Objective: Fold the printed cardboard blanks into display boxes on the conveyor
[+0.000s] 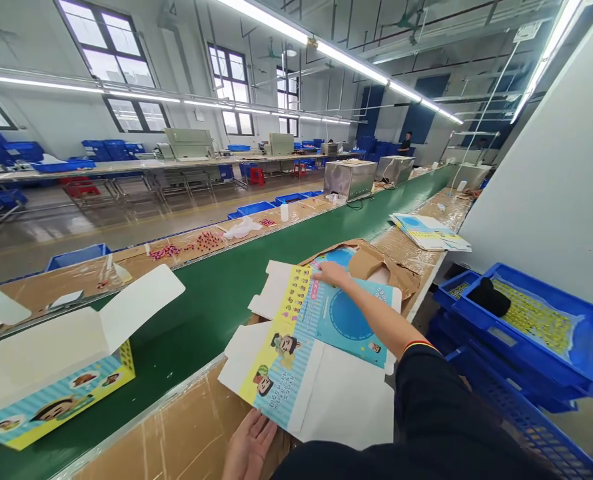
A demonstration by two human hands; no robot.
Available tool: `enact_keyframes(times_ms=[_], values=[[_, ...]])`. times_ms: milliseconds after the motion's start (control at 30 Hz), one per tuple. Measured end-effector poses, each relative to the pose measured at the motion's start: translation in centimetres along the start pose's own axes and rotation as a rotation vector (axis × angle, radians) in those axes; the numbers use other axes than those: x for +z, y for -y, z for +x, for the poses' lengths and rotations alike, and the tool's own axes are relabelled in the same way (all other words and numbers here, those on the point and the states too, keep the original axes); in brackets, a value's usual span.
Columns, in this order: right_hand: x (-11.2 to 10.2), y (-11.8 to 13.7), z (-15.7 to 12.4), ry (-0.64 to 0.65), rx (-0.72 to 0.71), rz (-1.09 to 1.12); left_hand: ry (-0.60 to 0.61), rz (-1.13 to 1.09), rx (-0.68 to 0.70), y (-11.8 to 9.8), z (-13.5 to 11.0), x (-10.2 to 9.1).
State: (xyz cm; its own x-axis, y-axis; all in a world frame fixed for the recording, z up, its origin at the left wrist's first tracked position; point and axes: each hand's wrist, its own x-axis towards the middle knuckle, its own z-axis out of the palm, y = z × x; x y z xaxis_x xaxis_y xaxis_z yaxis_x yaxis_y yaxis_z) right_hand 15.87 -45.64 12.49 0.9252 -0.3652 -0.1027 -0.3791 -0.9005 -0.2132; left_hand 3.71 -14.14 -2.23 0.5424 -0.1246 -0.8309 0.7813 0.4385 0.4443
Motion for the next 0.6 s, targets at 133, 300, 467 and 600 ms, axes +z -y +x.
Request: enact_keyframes(times_ms=[133,300,467,600], values=[[-5.3,0.7,-1.9,-0.125,-0.189,0.094,0.015,-0.035,0.054,-0.4,-1.1,-0.4],[-11.2,2.8,-4.7,-0.328,-0.345,0.316,0.168,-0.021,0.384,-3.9,-3.7,0.0],[-14.6,5.9,-8.5,-0.587,-0.731,0.783,0.101,-0.142,0.805,-11.9,-6.0,-0.7],[-12.8,9.1,-11.2,-0.397,-1.109,0.694,-0.017,-0.284,1.079,-18.8,-7.8,-3.0]])
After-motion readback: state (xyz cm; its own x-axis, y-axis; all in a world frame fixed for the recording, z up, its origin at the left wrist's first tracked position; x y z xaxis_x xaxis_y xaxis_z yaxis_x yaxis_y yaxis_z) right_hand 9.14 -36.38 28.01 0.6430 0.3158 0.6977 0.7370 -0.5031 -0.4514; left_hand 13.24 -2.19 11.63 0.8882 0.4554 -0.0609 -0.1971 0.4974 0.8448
